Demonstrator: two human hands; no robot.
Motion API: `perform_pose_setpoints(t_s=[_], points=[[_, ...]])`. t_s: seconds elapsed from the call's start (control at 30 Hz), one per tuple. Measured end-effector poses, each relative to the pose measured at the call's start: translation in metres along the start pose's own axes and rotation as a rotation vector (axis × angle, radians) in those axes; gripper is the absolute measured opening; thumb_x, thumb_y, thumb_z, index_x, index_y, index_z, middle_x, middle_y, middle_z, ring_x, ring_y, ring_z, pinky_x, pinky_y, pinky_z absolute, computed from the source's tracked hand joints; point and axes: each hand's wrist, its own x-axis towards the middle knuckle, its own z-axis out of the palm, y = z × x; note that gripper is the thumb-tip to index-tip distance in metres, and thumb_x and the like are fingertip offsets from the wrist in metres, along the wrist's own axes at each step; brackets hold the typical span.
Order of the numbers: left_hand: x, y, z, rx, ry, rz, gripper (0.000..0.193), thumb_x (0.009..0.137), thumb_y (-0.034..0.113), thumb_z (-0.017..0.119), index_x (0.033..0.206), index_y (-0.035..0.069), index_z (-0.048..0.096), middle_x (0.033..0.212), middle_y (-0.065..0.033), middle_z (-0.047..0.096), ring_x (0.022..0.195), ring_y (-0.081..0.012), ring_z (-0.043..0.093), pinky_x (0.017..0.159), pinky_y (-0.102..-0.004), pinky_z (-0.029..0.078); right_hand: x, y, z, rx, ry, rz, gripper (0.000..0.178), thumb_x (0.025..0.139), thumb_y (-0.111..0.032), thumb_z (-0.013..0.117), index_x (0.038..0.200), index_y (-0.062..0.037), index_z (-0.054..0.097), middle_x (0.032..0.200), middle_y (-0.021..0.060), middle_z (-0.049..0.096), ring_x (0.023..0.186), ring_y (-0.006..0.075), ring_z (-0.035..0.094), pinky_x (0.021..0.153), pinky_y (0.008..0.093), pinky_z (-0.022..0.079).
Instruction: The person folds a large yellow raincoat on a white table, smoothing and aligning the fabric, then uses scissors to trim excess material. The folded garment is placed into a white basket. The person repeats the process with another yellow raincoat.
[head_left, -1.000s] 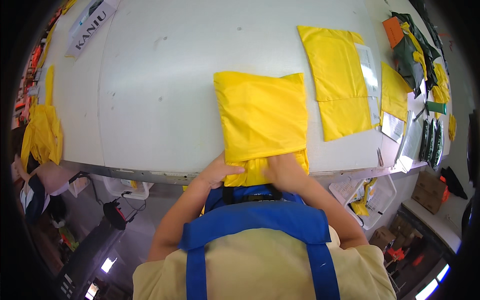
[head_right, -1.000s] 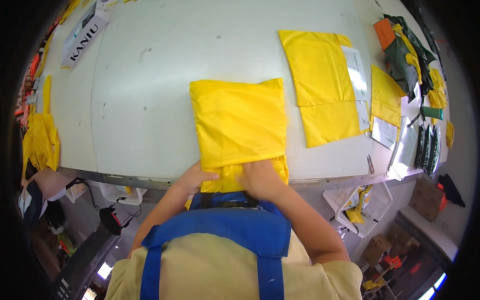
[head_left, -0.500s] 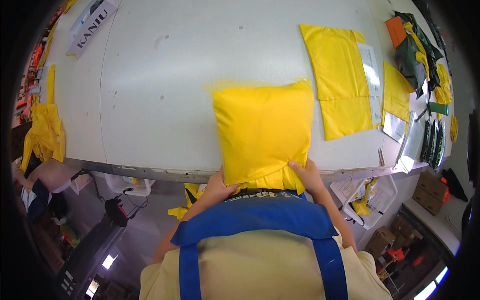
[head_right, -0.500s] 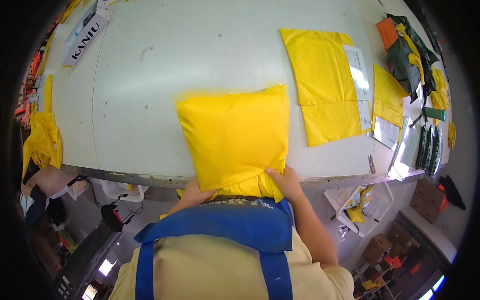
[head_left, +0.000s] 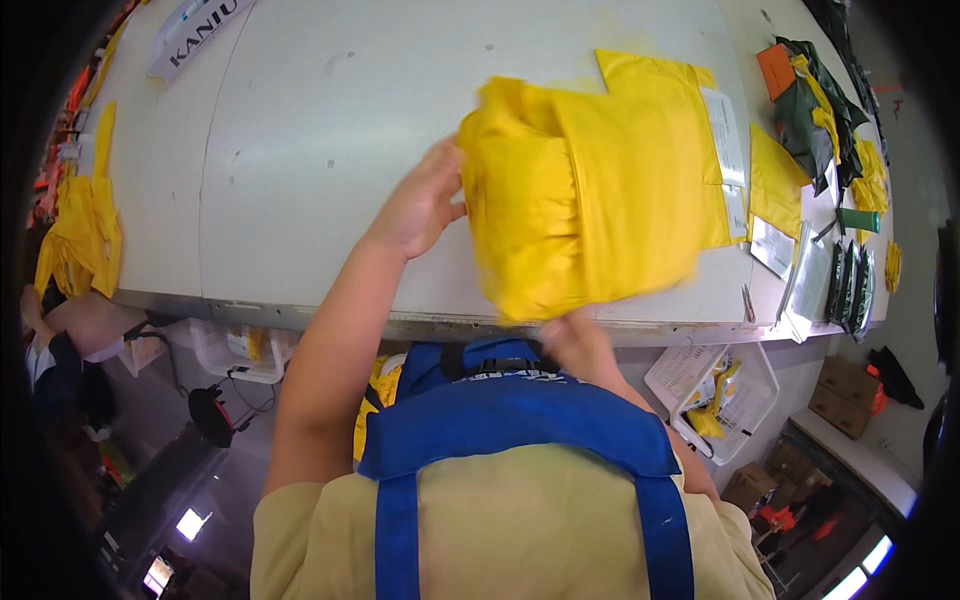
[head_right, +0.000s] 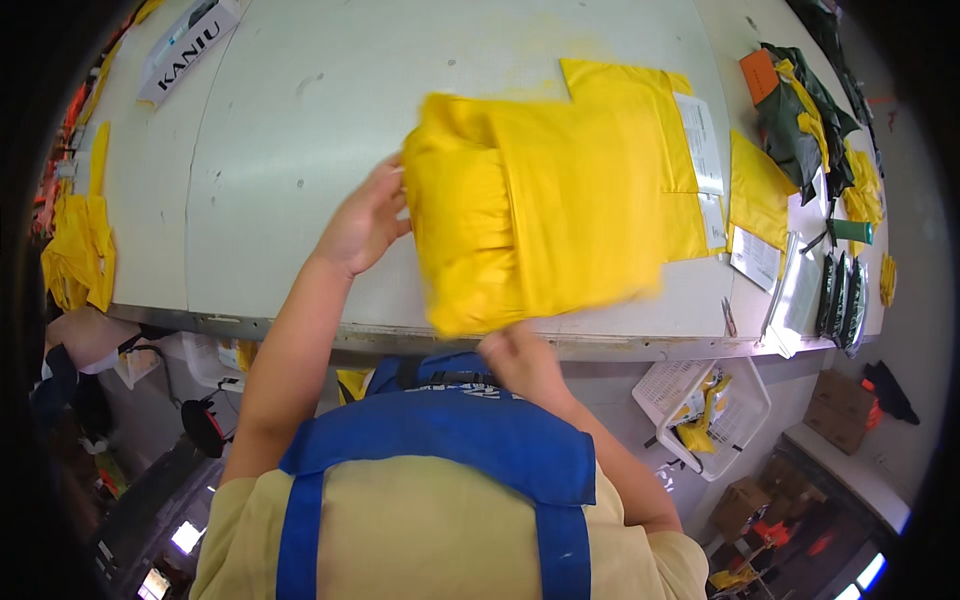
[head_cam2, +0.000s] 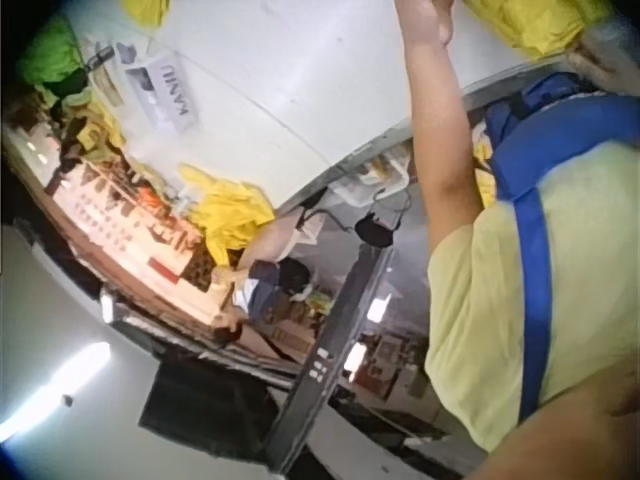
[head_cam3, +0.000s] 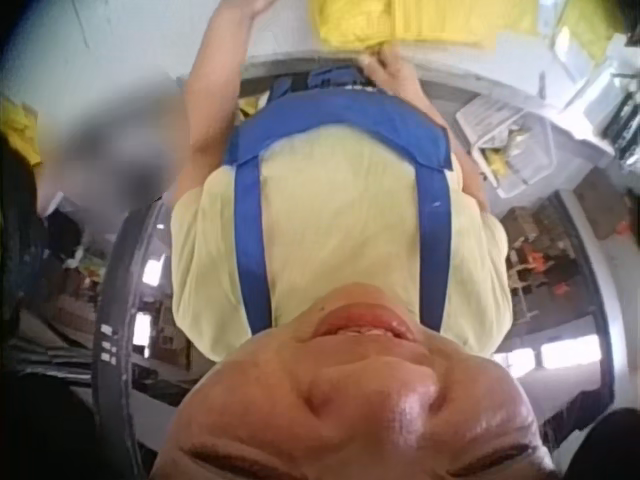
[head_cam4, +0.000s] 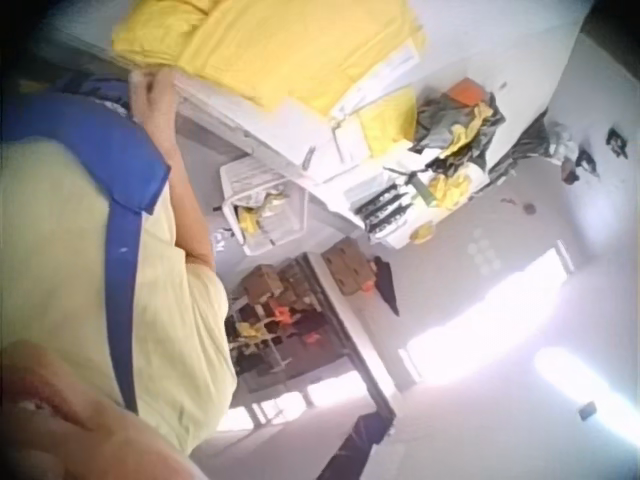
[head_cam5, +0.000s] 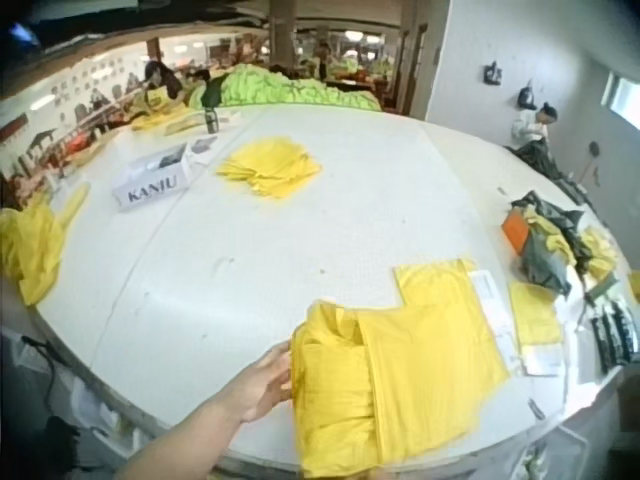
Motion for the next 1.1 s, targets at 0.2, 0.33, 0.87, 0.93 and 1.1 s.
perform_pose_setpoints(t_s=[0.2,0.33,0.87,0.93,1.1], points=[[0.007,-0.050,-0.009,1.158,0.134,-0.248,0.070,0.092,0.047,0.048,0.135,-0.006,0.036,0.130,-0.0254,0.050,0.119,-0.0356,0.050,0.099,-0.0383,0.040,0.057,-0.003,-0.058,-0.142,0.359,-0.342,0.021,0.087,-0.016,0.063,0.100,-0.0002,0.062,0.084,0.0121,0.062,0.078,0.0210,0.060,0.075,0.0309,0.049],[0.015,-0.058,0.008,1.356,0.233,-0.074,0.067,0.089,0.051,0.050,0.130,-0.002,0.042,0.118,-0.0230,0.055,0.105,-0.0420,0.055,0.089,-0.0460,0.045,0.165,0.001,-0.080,-0.370,0.563,-0.529,0.033,0.090,-0.023,0.059,0.112,0.0010,0.059,0.102,0.0162,0.062,0.100,0.0266,0.057,0.089,0.0324,0.043],[0.033,-0.088,-0.003,1.000,0.186,0.200,0.063,0.076,0.039,0.070,0.121,-0.002,0.053,0.105,-0.0227,0.058,0.102,-0.0373,0.055,0.092,-0.0435,0.043,0.185,-0.039,-0.065,0.033,-0.065,-0.188,0.035,0.083,-0.011,0.064,0.116,-0.0065,0.055,0.104,0.0038,0.058,0.080,0.0106,0.054,0.076,0.0266,0.047],[0.018,-0.088,0.002,0.924,0.082,0.276,0.060,0.075,0.038,0.070,0.118,-0.001,0.055,0.103,-0.0217,0.059,0.101,-0.0367,0.055,0.092,-0.0433,0.043,0.180,-0.027,-0.064,0.156,-0.150,-0.211,0.034,0.085,-0.011,0.062,0.118,-0.0052,0.053,0.103,0.0037,0.058,0.080,0.0100,0.055,0.076,0.0267,0.047],[0.030,-0.110,-0.004,0.790,0.034,0.176,0.063,0.078,0.038,0.067,0.124,-0.002,0.051,0.127,-0.0240,0.047,0.123,-0.0387,0.040,0.105,-0.0438,0.031,0.183,-0.036,-0.063,0.025,-0.180,-0.150,0.032,0.090,-0.019,0.060,0.116,-0.0030,0.049,0.107,0.0092,0.059,0.089,0.0157,0.056,0.082,0.0299,0.046]])
